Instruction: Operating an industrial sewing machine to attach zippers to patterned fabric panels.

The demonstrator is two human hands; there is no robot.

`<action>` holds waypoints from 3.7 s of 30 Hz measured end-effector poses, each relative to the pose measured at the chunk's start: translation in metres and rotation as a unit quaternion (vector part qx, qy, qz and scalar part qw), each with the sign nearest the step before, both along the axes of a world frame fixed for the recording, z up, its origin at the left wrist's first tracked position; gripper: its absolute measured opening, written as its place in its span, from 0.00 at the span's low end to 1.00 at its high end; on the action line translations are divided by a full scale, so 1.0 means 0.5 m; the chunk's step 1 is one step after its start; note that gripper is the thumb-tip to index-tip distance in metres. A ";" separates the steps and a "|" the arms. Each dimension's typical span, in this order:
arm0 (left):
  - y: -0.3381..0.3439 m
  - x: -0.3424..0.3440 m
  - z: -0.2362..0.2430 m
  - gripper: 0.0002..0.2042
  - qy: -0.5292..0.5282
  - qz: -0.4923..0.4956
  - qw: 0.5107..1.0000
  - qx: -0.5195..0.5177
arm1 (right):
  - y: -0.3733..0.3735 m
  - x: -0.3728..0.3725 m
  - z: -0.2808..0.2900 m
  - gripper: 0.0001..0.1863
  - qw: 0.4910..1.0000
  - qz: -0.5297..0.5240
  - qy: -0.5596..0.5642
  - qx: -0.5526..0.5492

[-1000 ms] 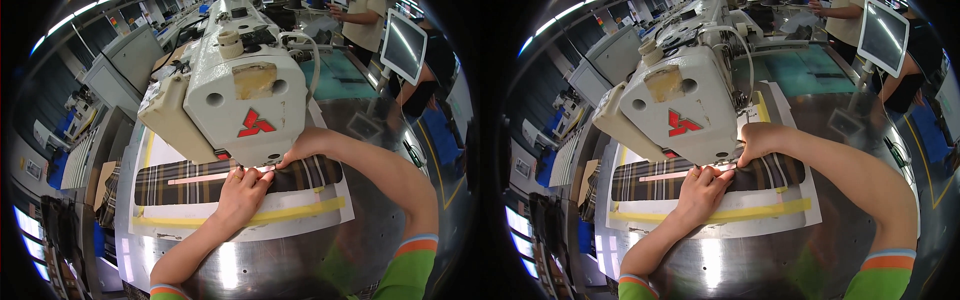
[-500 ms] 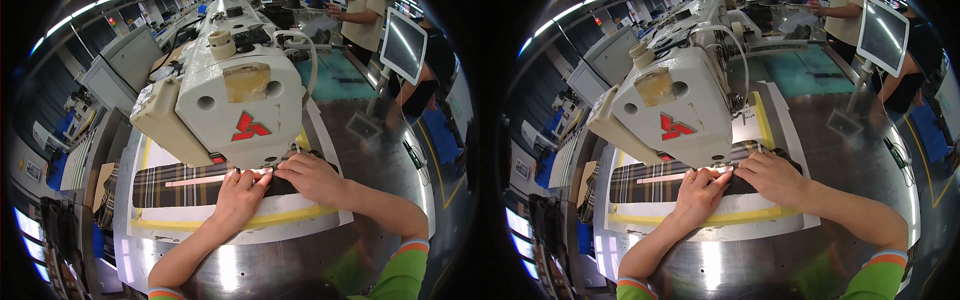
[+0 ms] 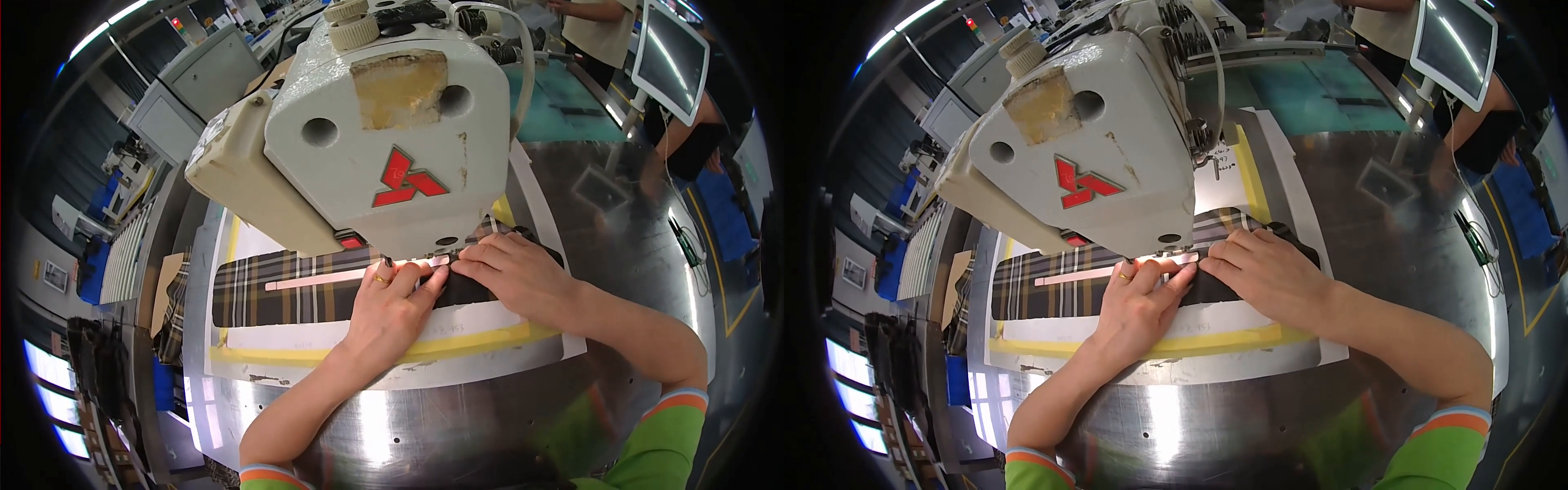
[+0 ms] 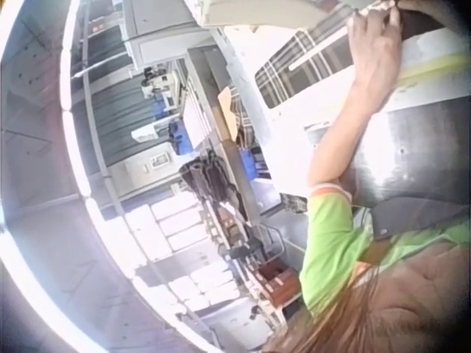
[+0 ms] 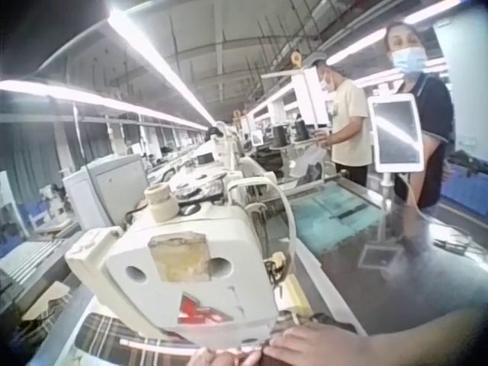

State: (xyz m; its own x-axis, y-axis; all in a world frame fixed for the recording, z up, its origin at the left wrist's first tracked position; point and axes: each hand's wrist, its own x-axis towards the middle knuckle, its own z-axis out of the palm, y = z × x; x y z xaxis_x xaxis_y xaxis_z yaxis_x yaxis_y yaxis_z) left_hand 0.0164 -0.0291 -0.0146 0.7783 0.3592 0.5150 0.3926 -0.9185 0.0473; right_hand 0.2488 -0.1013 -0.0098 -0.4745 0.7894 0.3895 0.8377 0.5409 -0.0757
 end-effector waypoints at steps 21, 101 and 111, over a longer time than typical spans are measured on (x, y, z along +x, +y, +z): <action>0.005 -0.005 -0.001 0.17 0.022 0.000 1.000 0.013 | 0.010 -0.003 0.041 0.25 0.980 -0.022 -0.198 0.003; 0.102 -0.045 0.023 0.12 0.040 -0.106 0.992 -0.049 | -0.024 0.036 0.024 0.25 0.998 -0.038 -0.056 -0.012; 0.097 -0.049 0.021 0.12 0.045 -0.110 0.991 -0.056 | -0.035 0.041 0.027 0.25 0.996 -0.029 -0.078 -0.025</action>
